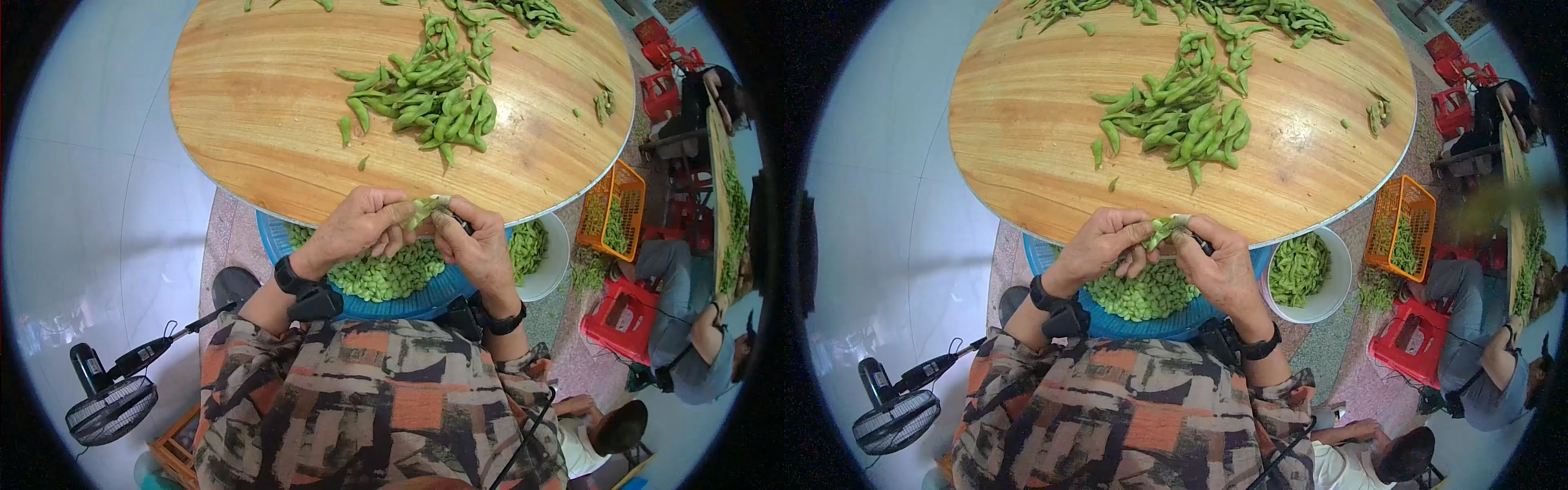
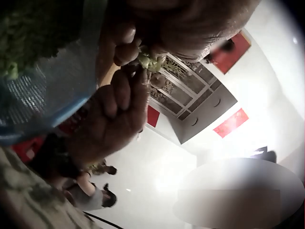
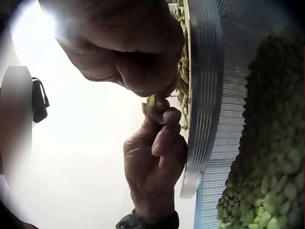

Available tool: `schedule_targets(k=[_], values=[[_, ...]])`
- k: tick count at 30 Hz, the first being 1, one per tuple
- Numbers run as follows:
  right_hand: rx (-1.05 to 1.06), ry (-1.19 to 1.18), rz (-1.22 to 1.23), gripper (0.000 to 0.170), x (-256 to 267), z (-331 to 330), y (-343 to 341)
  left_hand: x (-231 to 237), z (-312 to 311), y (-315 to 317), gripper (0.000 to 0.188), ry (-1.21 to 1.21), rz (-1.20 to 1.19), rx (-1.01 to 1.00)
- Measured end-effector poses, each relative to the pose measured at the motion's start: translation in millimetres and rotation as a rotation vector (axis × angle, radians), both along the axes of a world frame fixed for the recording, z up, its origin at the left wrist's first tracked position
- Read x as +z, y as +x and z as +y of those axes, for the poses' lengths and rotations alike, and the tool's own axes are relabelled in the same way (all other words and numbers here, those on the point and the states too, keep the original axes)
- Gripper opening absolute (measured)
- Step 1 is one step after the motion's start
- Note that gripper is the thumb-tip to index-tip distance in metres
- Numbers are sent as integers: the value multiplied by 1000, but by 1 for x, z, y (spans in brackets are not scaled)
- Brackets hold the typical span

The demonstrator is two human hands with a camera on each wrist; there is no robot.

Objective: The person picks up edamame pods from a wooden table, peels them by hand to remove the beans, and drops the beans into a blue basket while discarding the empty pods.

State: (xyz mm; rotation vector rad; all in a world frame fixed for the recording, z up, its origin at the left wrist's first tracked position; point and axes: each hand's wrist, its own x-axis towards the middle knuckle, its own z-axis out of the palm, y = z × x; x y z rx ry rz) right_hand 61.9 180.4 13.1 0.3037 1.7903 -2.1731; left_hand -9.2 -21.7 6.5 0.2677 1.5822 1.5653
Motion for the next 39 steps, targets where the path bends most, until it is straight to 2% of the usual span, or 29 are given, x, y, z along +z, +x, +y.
schedule_targets(k=[1,2,3,4,6,7,11,13,18,20,25,30,32,33,34,36,37,39], values=[[0,0,1,15,-2,-1,0,4,1,0,27,57,-93,22],[-31,120,135,15,-7,-3,-1,7,3,0,28,115,-186,43],[-62,241,269,16,-8,-6,-1,8,4,0,28,117,-185,43],[-60,242,270,16,-5,-9,-1,9,6,1,25,137,-219,74],[-134,695,657,18,7,-17,0,9,8,5,23,158,-252,108],[-155,731,672,20,5,-21,2,7,8,7,20,204,-267,138],[-200,775,717,19,3,-28,3,-1,12,19,14,368,-332,271],[-208,690,626,19,3,-23,1,3,16,24,13,356,-318,270],[-185,614,599,18,1,-15,3,-1,19,28,15,337,-255,238],[-173,577,592,18,0,-13,4,0,21,29,18,387,-349,280],[-184,442,479,18,-2,-7,8,-4,25,35,15,423,-373,295],[-242,476,508,17,-1,4,15,-8,24,41,20,437,-433,246],[-378,384,413,17,3,17,20,-7,22,44,24,164,-37,-18],[-465,291,338,16,8,25,25,-10,17,44,26,138,121,-134],[-568,239,338,18,5,38,30,-3,12,42,26,134,127,-125],[-682,399,338,20,-8,73,40,15,4,34,25,37,573,-244],[-740,447,293,21,-10,89,46,16,0,27,24,116,685,-150],[-840,637,233,23,-41,130,59,23,-13,4,21,-72,727,47]])
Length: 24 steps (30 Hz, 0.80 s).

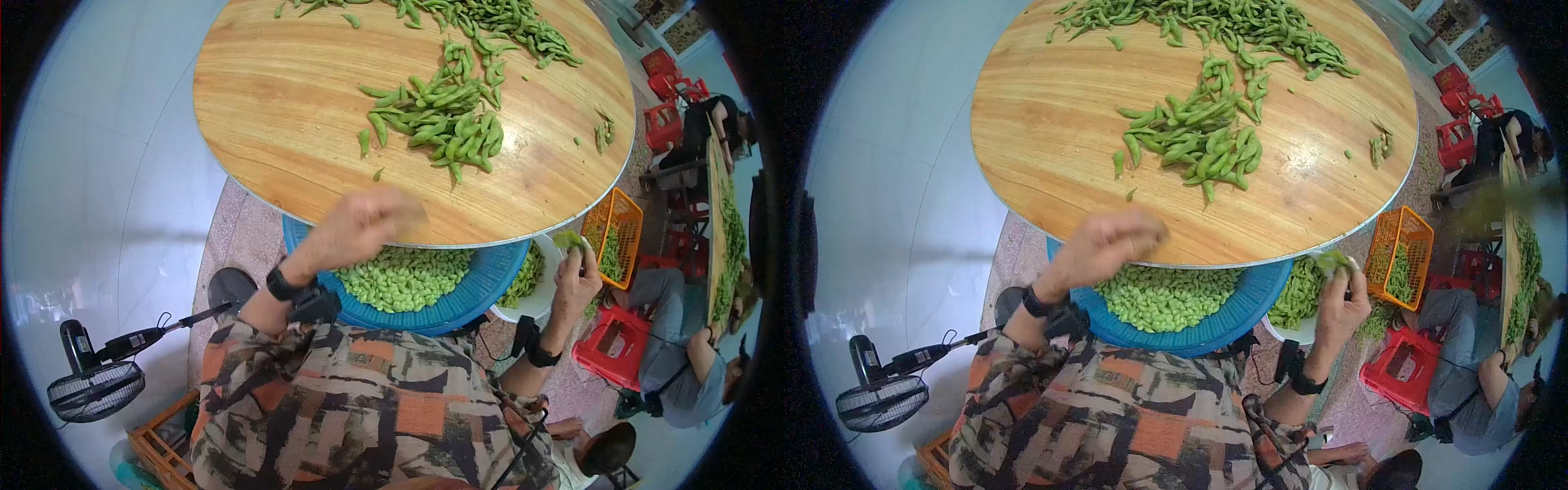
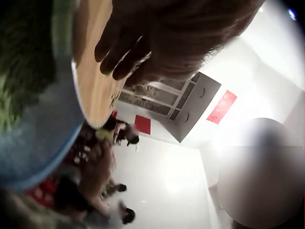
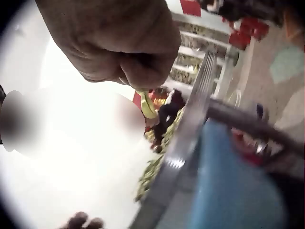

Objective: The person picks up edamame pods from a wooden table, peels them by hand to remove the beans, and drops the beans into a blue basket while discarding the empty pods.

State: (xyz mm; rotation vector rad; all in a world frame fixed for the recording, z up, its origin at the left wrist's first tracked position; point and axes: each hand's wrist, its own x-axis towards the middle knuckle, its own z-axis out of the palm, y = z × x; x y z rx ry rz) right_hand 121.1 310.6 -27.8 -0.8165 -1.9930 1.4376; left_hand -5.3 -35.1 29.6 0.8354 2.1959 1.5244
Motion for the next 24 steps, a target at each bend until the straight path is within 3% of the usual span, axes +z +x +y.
schedule_targets(k=[1,2,3,5,7,9,14,15,16,18,20,21,22,23,24], values=[[5,2,3,23,-17,19,9,1,-3,-17,19,-132,151,170],[-3,216,-97,25,-33,37,17,2,-5,-36,18,-264,302,340],[-14,430,-195,26,-43,48,23,0,-6,-53,18,-260,307,346],[14,500,-256,27,-53,53,31,-10,-5,-81,18,-432,546,525],[35,571,-322,27,-51,53,35,-19,3,-92,20,-498,533,533],[53,807,-635,28,-47,48,36,-23,7,-96,21,-564,515,537],[17,711,-322,26,-9,12,9,-29,5,-93,20,-406,631,619],[63,565,-186,26,5,-4,-3,-25,2,-89,20,-401,633,617],[106,415,-55,25,18,-22,-13,-19,-2,-80,18,-340,559,654],[285,286,-30,25,43,-60,-32,-6,1,-57,16,-279,478,681],[466,47,5,26,55,-95,-52,4,15,-31,15,33,42,478],[560,-116,5,26,55,-108,-61,4,18,-21,15,34,35,467],[682,-149,30,26,53,-117,-69,3,21,-13,15,118,-252,366],[676,-149,27,26,55,-124,-74,3,24,-7,15,199,-537,260],[745,-308,-31,25,59,-130,-78,-2,26,-5,11,218,-563,247]])
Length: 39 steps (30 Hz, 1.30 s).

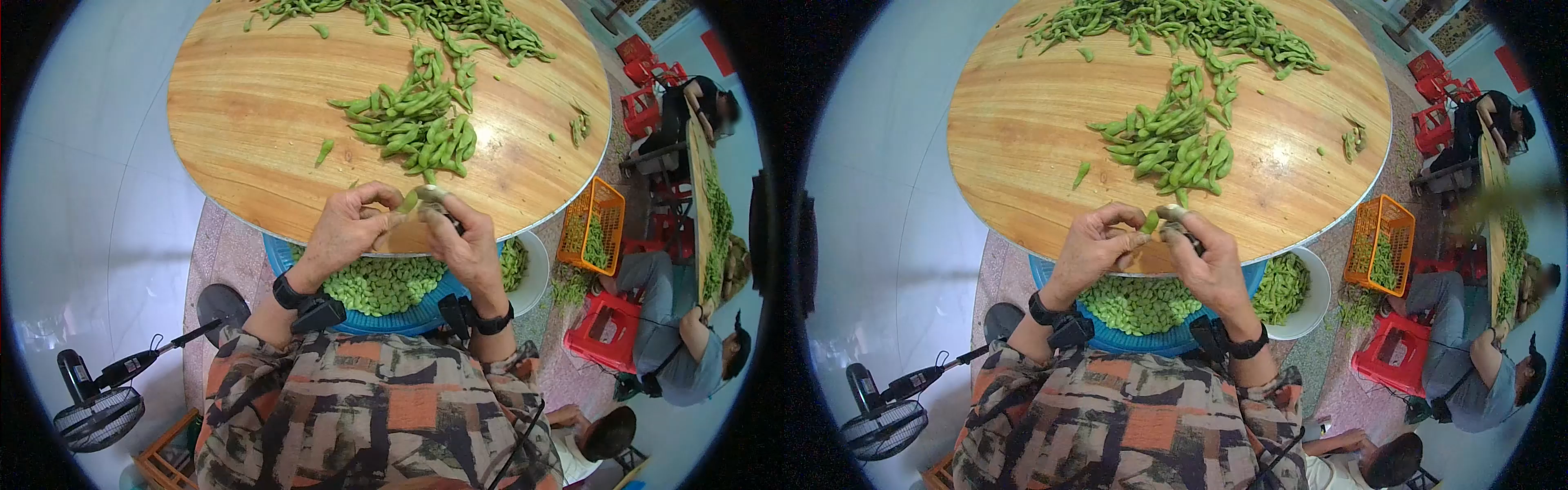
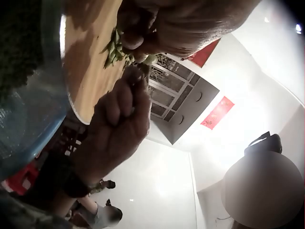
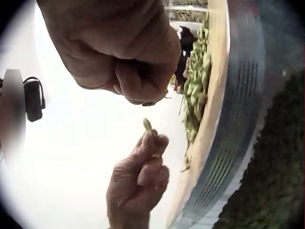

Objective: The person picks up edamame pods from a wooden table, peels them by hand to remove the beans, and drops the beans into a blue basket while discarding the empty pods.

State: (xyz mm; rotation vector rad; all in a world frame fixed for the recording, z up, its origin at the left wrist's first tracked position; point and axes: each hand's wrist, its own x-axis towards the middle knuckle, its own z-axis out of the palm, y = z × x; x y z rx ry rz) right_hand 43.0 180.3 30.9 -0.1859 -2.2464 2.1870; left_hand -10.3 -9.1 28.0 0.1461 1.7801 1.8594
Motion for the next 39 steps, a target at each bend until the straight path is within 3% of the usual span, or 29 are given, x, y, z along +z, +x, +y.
schedule_targets(k=[1,4,9,10,11,12,13,15,17,19,20,21,22,23,25,26,29,31,32,33,35,39], values=[[82,-129,-100,24,2,-3,-2,0,1,1,11,-1,-5,-1],[98,-118,-82,24,-1,-2,-3,-1,3,5,15,-74,-25,10],[162,-13,0,23,-13,6,-4,-19,6,9,14,-151,240,-18],[183,-18,2,23,-15,8,-4,-18,4,8,14,-152,237,-18],[183,-19,0,23,-18,12,-3,-15,1,6,13,-23,66,-65],[234,-287,-107,23,-21,18,-3,-14,-1,5,13,106,-104,-111],[285,-554,-212,23,-22,21,-3,-16,-1,5,13,106,-102,-110],[286,-649,-250,23,-22,21,-3,-23,-2,8,16,522,-396,-164],[292,-744,-289,23,-24,21,-4,-23,1,14,17,527,-350,-157],[283,-604,-248,23,-30,20,-2,-23,2,17,19,530,-312,-153],[287,-605,-253,23,-29,16,1,-21,1,16,19,364,-243,-155],[242,-237,-92,24,-23,9,3,-20,1,16,20,199,-172,-156],[193,131,72,24,-17,4,4,-21,2,16,20,200,-171,-150],[197,130,73,24,-11,1,4,-22,3,16,18,210,-177,-123],[101,441,295,24,-2,-4,5,-25,5,18,18,218,-186,-100],[98,442,296,24,-2,-5,7,-26,7,19,17,298,-201,-13],[-50,355,276,22,-8,-6,11,-29,6,19,15,521,-273,100],[-71,23,-33,22,-9,-7,18,-26,6,20,14,664,-333,124],[-15,-162,-166,23,-4,-7,20,-23,7,23,16,643,-286,148],[-19,-160,-163,23,-6,-6,22,-21,8,26,19,621,-240,173],[80,-496,-214,25,-12,-5,26,-28,9,31,18,514,-137,161],[87,-490,-200,25,-10,-9,25,-26,1,35,18,242,-12,125]])
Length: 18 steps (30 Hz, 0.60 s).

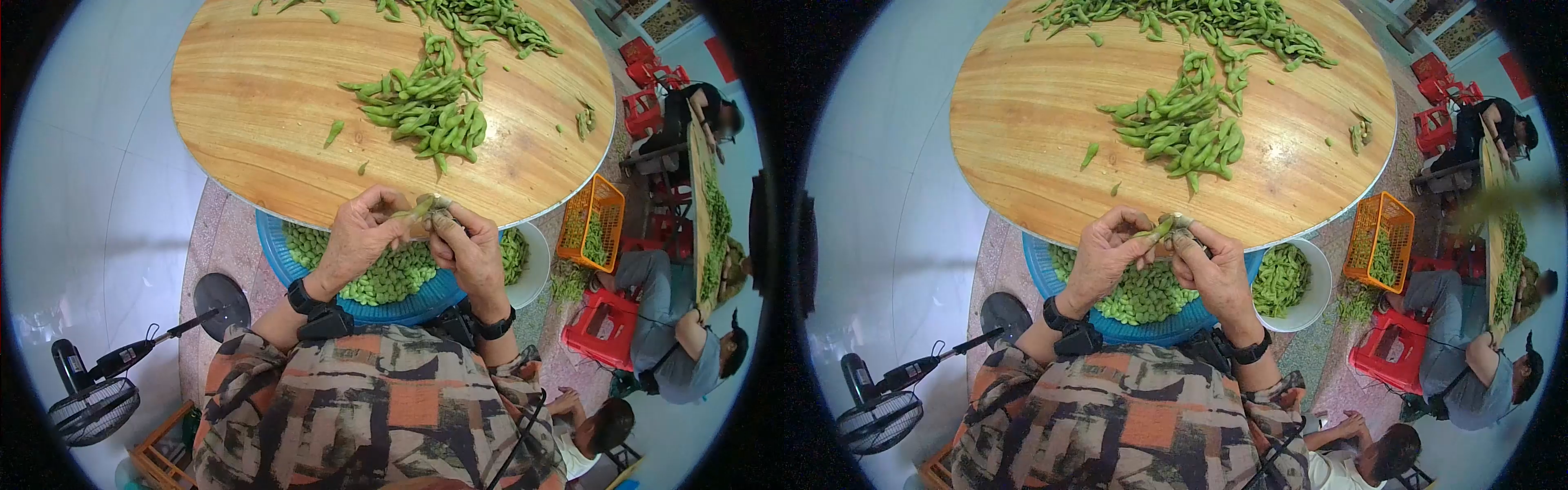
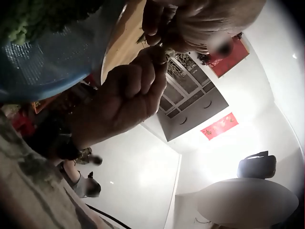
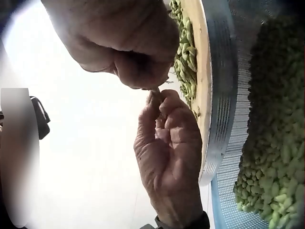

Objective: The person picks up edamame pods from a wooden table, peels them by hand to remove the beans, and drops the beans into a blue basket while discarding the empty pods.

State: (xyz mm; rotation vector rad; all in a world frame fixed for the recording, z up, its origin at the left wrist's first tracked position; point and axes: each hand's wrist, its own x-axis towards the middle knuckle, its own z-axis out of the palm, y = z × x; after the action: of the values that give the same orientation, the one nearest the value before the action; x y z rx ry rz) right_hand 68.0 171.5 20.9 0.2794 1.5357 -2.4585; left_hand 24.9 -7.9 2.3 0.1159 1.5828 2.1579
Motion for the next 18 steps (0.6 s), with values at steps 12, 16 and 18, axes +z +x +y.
schedule_targets(k=[12,16,18], values=[[110,151,17,24,-5,1,-6,4,-6,0,14,-287,157,-56],[177,29,31,23,-8,13,-7,-6,-13,-5,13,-21,-62,-184],[218,-75,10,23,-7,17,-8,-7,-11,-4,14,396,-386,-279]])
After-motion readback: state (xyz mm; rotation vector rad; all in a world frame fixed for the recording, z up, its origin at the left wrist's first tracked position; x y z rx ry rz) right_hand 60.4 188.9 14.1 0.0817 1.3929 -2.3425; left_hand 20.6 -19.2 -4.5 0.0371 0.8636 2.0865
